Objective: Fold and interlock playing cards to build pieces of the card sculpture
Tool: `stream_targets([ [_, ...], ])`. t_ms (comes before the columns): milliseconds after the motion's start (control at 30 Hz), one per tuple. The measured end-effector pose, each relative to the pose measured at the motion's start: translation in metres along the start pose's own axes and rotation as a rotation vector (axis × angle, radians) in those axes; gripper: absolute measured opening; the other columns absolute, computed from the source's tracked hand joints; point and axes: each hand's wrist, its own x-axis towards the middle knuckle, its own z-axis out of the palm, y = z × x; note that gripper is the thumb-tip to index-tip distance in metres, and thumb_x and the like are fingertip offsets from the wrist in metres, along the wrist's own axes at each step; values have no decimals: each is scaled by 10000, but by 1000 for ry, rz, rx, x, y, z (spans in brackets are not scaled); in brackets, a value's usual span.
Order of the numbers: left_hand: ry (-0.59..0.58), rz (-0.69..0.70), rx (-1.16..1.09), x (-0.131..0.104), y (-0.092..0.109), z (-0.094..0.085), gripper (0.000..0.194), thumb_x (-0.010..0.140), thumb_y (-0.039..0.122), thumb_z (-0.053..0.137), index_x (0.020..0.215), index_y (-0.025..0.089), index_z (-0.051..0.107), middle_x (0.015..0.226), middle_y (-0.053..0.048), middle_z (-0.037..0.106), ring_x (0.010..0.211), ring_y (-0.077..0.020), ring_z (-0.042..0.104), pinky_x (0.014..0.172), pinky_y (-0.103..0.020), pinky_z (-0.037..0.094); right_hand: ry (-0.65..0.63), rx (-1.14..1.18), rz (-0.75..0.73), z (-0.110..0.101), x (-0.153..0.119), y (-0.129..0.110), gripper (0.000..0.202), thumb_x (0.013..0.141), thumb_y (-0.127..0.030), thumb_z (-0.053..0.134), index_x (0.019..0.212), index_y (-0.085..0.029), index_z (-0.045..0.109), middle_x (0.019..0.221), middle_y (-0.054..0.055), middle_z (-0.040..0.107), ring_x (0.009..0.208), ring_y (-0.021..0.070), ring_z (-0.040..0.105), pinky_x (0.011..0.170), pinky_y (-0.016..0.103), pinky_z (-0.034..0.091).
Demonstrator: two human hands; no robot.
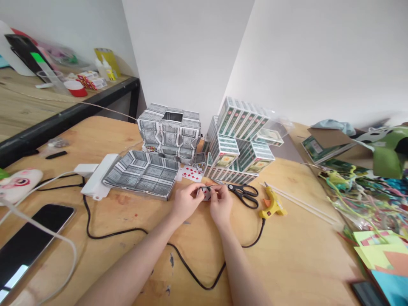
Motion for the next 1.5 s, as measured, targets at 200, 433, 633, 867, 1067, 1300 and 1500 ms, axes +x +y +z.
stream_targets([
  [200, 3, -36, -5, 0, -5, 2, 245, 699, 114, 498, 866, 183, 664, 730, 12, 695, 561, -93, 604, 548, -185, 468, -3, -15, -11, -1, 0, -2, 129, 790, -285, 477, 746, -182, 541, 703, 21, 607, 623, 145, 553, 581, 256, 432],
  [433, -8, -44, -115, -2, -2, 1, 261, 751, 128, 457, 943, 182, 626, 858, -17, 688, 688, -116, 632, 647, -218, 511, -11, 79, 30, 1, 0, 3, 140, 784, -313, 494, 759, -180, 529, 722, 23, 588, 619, 143, 553, 559, 254, 447],
  [633, -29, -62, -192, 0, -3, 4, 310, 750, 155, 506, 1056, 170, 547, 995, -55, 654, 860, -147, 629, 744, -249, 521, 37, 242, 128, 2, 4, 7, 190, 765, -371, 523, 784, -182, 516, 670, -3, 547, 490, 111, 504, 462, 241, 444],
  [867, 72, 47, 1, 3, -3, 3, 263, 776, 141, 473, 1001, 182, 601, 934, -51, 655, 786, -144, 612, 666, -244, 507, -28, 174, 88, 5, 5, 6, 250, 713, -360, 592, 876, -171, 599, 819, 49, 641, 592, 133, 561, 518, 248, 483],
  [1067, 54, 75, -34, 3, -1, 2, 294, 810, 138, 434, 1047, 194, 599, 974, -54, 639, 846, -143, 595, 691, -245, 505, -12, 123, 102, 6, 4, 9, 238, 732, -353, 568, 877, -171, 618, 773, 43, 674, 547, 134, 574, 506, 247, 483],
  [1300, 59, 89, -40, 4, -1, 0, 303, 783, 97, 432, 1016, 186, 605, 978, -51, 630, 896, -150, 581, 763, -275, 497, -1, -76, -6, 5, 0, 4, 280, 769, -370, 519, 914, -173, 656, 816, 61, 695, 618, 161, 623, 601, 272, 507],
  [1500, 58, 79, -30, 4, 0, 1, 328, 747, 77, 445, 1001, 202, 611, 951, -38, 627, 868, -149, 577, 755, -281, 490, -15, -275, -98, 6, -5, -1, 266, 781, -360, 493, 851, -170, 665, 662, 45, 673, 546, 160, 600, 550, 263, 472],
])
